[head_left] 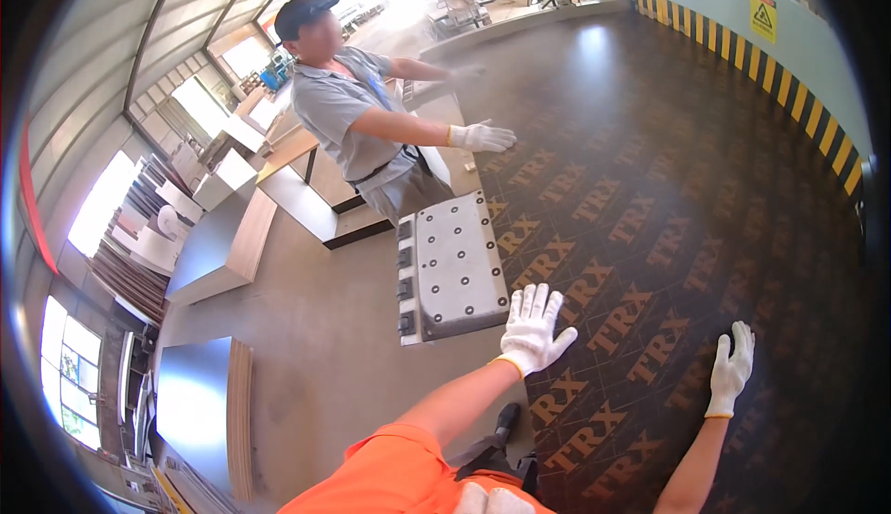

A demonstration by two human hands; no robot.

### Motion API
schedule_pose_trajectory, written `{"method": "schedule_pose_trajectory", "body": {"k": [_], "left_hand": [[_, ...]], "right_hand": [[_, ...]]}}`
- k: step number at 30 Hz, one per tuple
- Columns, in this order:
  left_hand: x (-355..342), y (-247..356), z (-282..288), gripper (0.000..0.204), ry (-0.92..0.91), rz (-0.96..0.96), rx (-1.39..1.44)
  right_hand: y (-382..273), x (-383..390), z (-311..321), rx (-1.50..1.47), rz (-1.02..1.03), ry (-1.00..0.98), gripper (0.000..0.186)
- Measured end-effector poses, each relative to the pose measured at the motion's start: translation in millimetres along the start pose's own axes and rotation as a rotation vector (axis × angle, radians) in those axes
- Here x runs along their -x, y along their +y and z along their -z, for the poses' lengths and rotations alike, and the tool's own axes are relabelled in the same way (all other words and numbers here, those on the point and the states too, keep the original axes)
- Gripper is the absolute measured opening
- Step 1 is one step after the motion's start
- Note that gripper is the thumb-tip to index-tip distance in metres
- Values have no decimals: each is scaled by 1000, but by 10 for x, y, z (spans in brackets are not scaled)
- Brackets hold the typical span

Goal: The person, alongside a coworker, loads a wooden panel onto a cutting machine, blows dust off with an air nozzle, and feeds the board into the machine. After trimming, they remove the panel and stack it onto a pile on the floor.

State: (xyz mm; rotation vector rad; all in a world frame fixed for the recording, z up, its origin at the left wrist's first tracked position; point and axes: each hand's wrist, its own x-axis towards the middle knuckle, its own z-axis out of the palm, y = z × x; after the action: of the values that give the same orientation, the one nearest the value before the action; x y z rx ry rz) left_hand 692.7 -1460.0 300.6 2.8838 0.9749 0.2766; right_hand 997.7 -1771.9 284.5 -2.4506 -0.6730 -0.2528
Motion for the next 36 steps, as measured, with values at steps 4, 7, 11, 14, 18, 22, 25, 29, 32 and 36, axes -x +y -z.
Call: {"method": "schedule_pose_trajectory", "body": {"k": [4,7,11,14,18,22,25,29,32,36], "left_hand": [[20,-22,-35,83,36,-20,15],[8,-27,-36,82,21,-19,10],[14,-22,-37,80,18,-29,16],[31,-28,-48,79,36,-29,23],[33,-36,-73,77,61,-29,43],[34,-40,-95,77,58,-19,54],[37,-46,-93,77,75,-22,58],[39,-49,-75,77,48,-7,40],[35,-50,-69,76,41,-7,43],[35,-63,-77,75,15,5,30]], "right_hand": [[121,-42,-62,-184,-76,102,37],[147,-41,-125,-526,-162,219,33],[182,6,-188,-678,-196,179,41],[220,15,-215,-675,-197,160,38],[225,10,-236,-633,-198,169,40],[198,13,-230,-640,-189,162,39],[187,16,-221,-641,-190,162,38],[190,18,-221,-599,-181,148,39],[187,23,-231,-589,-169,148,38],[146,47,-235,-567,-187,129,35]]}}
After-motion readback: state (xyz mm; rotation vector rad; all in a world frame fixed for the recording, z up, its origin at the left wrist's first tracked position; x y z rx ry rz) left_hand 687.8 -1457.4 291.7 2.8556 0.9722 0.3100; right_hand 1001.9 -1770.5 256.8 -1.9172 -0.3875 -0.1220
